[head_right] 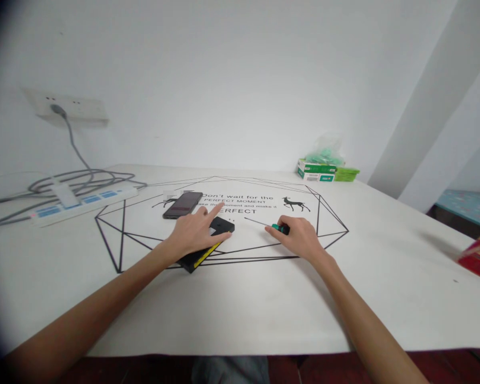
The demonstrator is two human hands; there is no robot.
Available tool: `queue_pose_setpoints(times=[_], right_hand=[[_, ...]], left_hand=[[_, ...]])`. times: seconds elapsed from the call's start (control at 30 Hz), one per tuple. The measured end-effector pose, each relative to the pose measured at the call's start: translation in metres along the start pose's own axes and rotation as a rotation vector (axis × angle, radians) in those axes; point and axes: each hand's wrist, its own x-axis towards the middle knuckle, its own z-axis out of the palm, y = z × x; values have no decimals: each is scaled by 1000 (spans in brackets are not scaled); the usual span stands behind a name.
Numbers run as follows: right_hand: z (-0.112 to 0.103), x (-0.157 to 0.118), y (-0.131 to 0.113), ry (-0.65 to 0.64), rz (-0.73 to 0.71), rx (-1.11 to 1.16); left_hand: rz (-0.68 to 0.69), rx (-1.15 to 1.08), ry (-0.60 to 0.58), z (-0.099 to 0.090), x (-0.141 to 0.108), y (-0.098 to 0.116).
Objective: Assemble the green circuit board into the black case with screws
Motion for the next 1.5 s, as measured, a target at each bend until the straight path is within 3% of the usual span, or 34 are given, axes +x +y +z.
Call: queue_pose_setpoints(times=[0.37,0.5,0.57,0.7,0.9,1.1,1.2,1.37,1.5], right_hand=[[-2,0,-3,-47,-16,-22],[-2,-1,-2,-39,28,-58],[-3,-1,-1,-21,50,-73],[-3,-1,0,-7,64,-84],[-5,-1,1,8,110,-85],[-6,0,3,42,94,-75],[-5,1,4,29,94,-66],[-4,1,2,-48,116,-36],[-3,0,0,-167,38,33]], left_hand=[[-100,-45,14,0,-3,3],[49,-4,39,-2,5,-22],[191,-23,-16,-3,8,-38],[296,-123,-182,3,8,-57],[490,-139,-299,5,0,-43],[628,-184,-162,-3,-4,-21],[588,-169,-149,-4,-4,-23],[400,-126,-148,-2,3,-40],[362,-174,-196,-3,8,-53]])
